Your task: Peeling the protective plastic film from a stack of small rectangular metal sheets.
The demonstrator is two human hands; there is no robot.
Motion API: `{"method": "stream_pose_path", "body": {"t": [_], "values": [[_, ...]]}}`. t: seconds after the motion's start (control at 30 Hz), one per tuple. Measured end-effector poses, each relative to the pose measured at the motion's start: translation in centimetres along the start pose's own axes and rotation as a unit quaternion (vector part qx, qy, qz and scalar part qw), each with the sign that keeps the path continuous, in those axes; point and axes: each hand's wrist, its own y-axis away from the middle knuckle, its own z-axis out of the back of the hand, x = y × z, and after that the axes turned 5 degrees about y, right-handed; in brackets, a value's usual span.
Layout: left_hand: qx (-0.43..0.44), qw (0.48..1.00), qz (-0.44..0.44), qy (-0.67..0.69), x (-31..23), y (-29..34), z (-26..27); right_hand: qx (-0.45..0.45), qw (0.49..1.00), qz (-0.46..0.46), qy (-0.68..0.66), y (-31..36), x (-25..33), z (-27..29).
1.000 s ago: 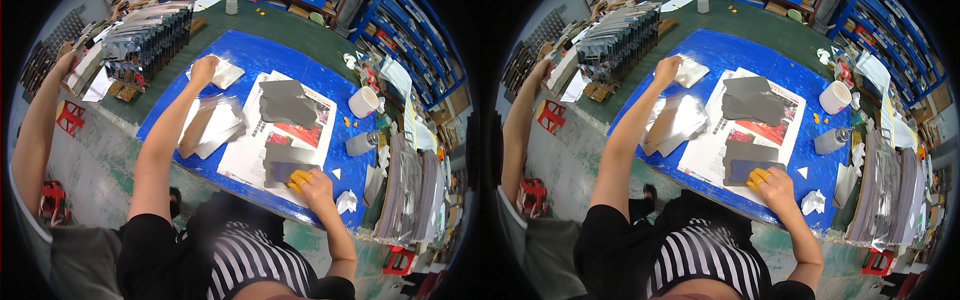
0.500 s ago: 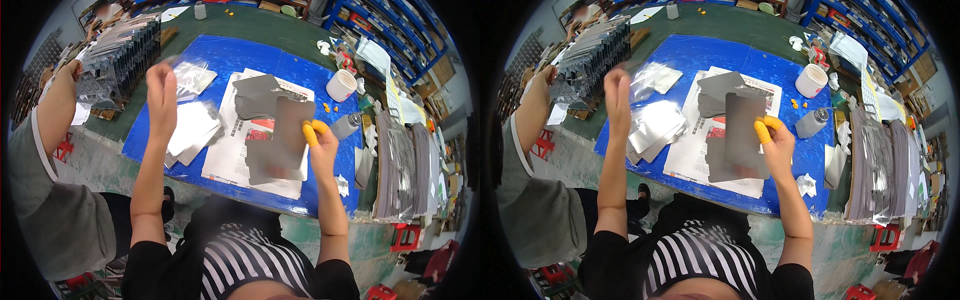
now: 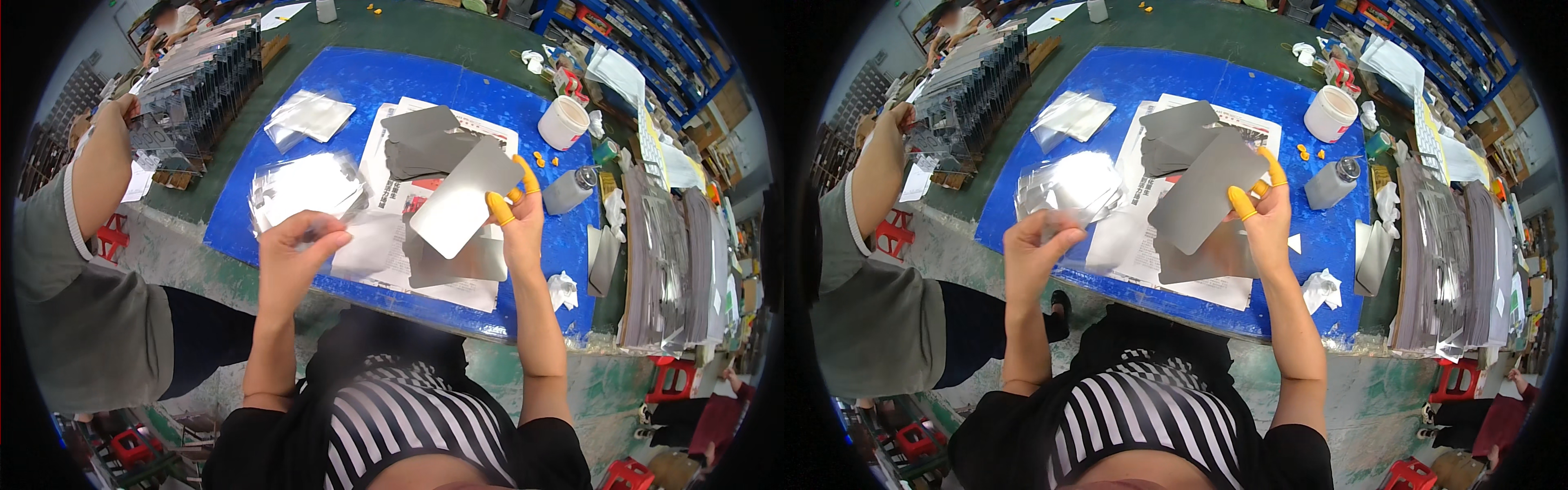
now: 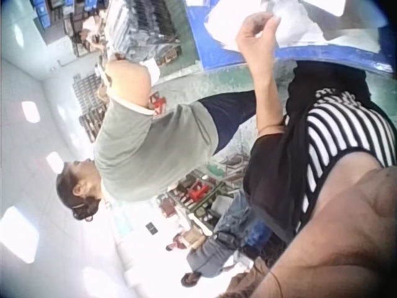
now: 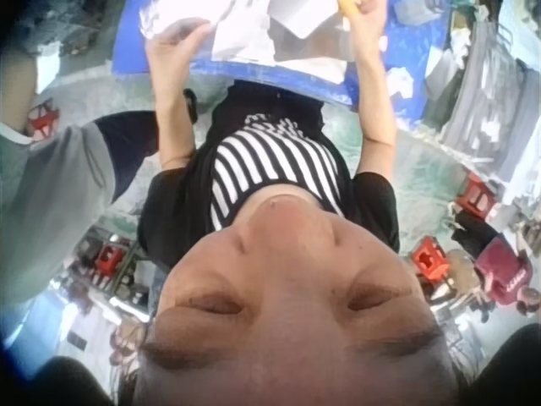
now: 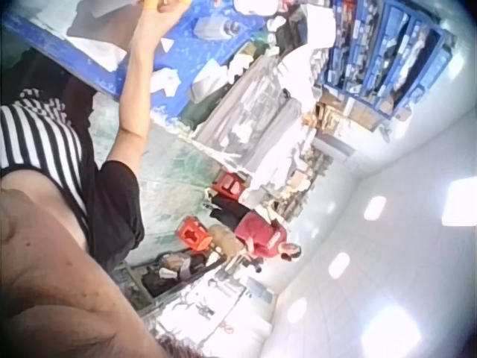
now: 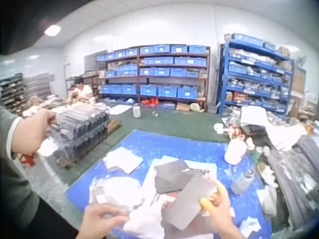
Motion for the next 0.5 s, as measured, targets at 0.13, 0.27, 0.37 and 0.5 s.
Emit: {"method": "stream_pose_path", "body": {"t": [0.13,0.27,0.37,0.5], "values": [[0.042,0.989,0.105,0.093,0.8,0.2,-2.2,-0.050,0.998,0.036,-0.031,0.3,-0.4,0.5],[0.100,0.982,0.118,0.111,2.3,0.7,-3.9,-0.050,0.987,0.053,-0.142,0.3,-0.8,1.2],[0.127,0.975,0.123,0.133,3.4,1.2,-4.8,-0.050,0.983,0.064,-0.165,0.8,-0.6,0.7],[0.147,0.973,0.128,0.123,3.7,1.4,-5.6,-0.048,0.977,0.074,-0.196,1.2,-0.6,0.5]]}}
